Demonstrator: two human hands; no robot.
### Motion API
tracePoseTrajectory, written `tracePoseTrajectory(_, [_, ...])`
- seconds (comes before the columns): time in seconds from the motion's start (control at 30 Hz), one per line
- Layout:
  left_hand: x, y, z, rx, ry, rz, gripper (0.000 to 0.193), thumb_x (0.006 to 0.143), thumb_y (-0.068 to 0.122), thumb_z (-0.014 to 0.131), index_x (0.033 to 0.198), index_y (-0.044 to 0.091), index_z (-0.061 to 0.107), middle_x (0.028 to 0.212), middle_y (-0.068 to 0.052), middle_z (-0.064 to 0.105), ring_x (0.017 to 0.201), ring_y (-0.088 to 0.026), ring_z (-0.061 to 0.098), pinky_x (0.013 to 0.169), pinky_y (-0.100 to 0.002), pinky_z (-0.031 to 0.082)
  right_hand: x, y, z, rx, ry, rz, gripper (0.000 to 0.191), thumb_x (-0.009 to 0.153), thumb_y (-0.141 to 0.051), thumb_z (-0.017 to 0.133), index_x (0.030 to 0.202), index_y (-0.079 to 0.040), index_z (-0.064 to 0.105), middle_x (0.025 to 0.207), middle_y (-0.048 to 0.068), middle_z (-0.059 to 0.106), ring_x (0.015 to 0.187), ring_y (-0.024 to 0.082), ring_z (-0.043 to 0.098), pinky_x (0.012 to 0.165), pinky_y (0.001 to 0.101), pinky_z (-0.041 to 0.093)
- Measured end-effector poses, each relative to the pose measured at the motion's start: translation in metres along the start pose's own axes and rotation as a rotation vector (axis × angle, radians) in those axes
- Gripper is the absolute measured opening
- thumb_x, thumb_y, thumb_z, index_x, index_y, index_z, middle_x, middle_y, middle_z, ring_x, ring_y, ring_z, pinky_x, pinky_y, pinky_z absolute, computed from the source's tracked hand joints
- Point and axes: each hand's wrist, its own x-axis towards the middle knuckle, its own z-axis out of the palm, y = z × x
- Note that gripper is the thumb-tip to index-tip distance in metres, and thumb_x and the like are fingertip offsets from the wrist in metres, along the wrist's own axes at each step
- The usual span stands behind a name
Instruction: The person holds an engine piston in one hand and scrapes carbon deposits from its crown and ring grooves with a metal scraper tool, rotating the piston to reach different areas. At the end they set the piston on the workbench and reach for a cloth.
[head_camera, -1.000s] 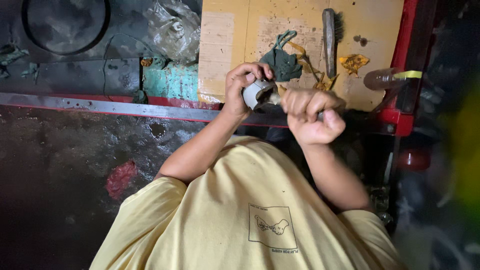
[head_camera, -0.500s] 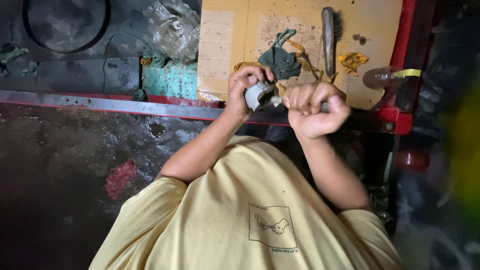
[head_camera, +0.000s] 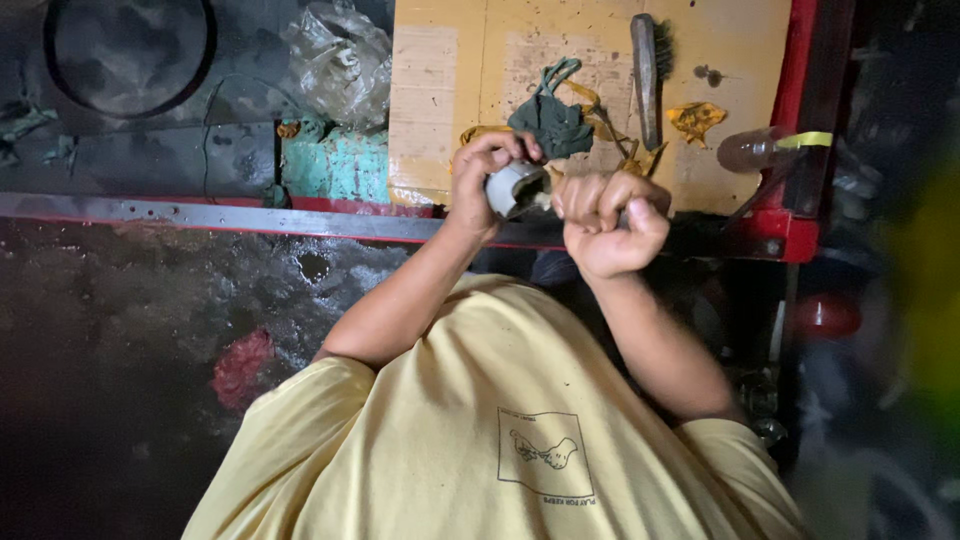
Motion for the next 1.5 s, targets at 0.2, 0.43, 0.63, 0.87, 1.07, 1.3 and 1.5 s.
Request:
tracePoseTrajectory(0.2, [0.000,0.000,-0.001,-0.024,-0.002,-0.006,0.021,0.086,0.017,0.058,0.090,-0.003,0.060,0.099,-0.023,0.065,0.099,-0.031,0.061,0.096,-0.041,0.050,0.005,0.002,-0.003,0.137,0.058,0.066,0.044,0.100,-0.043,0.041,0.071,-0.012,0.030,0.053,0.003,0.030,0.046,0.016,0.026,0.057,0.0377,0.032])
tracePoseTrajectory(0.43, [0.000,-0.001,-0.001,-0.027,-0.009,-0.014,0.022,0.085,0.018,0.058,0.090,-0.003,0.062,0.099,-0.024,0.065,0.097,-0.031,0.061,0.094,-0.041,0.051,-0.001,0.000,-0.002,0.120,0.014,0.047,0.043,0.100,-0.042,0.042,0.071,-0.013,0.031,0.057,0.003,0.030,0.047,0.016,0.025,0.058,0.0383,0.032])
tracePoseTrajectory(0.63, [0.000,-0.003,0.000,0.006,-0.031,-0.019,0.022,0.086,0.017,0.060,0.092,-0.004,0.062,0.100,-0.024,0.064,0.098,-0.031,0.060,0.095,-0.040,0.051,-0.001,0.001,-0.005,0.060,0.026,0.008,0.043,0.099,-0.042,0.042,0.070,-0.012,0.031,0.055,0.002,0.030,0.045,0.017,0.025,0.055,0.0385,0.032])
tracePoseTrajectory(0.87, [0.002,-0.001,0.000,-0.048,0.027,-0.065,0.021,0.084,0.017,0.058,0.090,-0.003,0.061,0.099,-0.023,0.065,0.096,-0.031,0.061,0.091,-0.040,0.052,-0.004,0.003,-0.002,0.061,-0.007,-0.015,0.043,0.099,-0.041,0.044,0.070,-0.012,0.032,0.057,0.003,0.031,0.049,0.017,0.026,0.057,0.0378,0.033])
tracePoseTrajectory(1.07, [-0.001,-0.003,0.000,-0.009,0.031,-0.014,0.020,0.085,0.016,0.057,0.090,-0.004,0.061,0.098,-0.022,0.064,0.095,-0.030,0.062,0.092,-0.041,0.053,-0.006,0.007,-0.006,0.014,-0.063,-0.071,0.045,0.100,-0.041,0.045,0.069,-0.011,0.033,0.056,0.003,0.031,0.051,0.019,0.028,0.061,0.0410,0.034])
tracePoseTrajectory(1.3, [-0.007,-0.005,-0.002,-0.010,0.016,-0.045,0.021,0.085,0.014,0.058,0.092,-0.006,0.062,0.100,-0.023,0.065,0.098,-0.030,0.062,0.094,-0.039,0.052,-0.011,0.010,-0.008,-0.001,-0.025,-0.024,0.044,0.099,-0.043,0.045,0.070,-0.013,0.031,0.056,0.002,0.029,0.050,0.018,0.026,0.060,0.0395,0.032])
tracePoseTrajectory(1.5, [-0.006,-0.004,-0.001,-0.019,0.023,-0.042,0.021,0.084,0.014,0.058,0.090,-0.006,0.064,0.098,-0.024,0.066,0.096,-0.031,0.063,0.093,-0.041,0.052,-0.012,0.005,-0.012,0.105,0.005,0.030,0.045,0.099,-0.044,0.043,0.069,-0.013,0.032,0.056,0.003,0.030,0.048,0.017,0.025,0.060,0.0384,0.033])
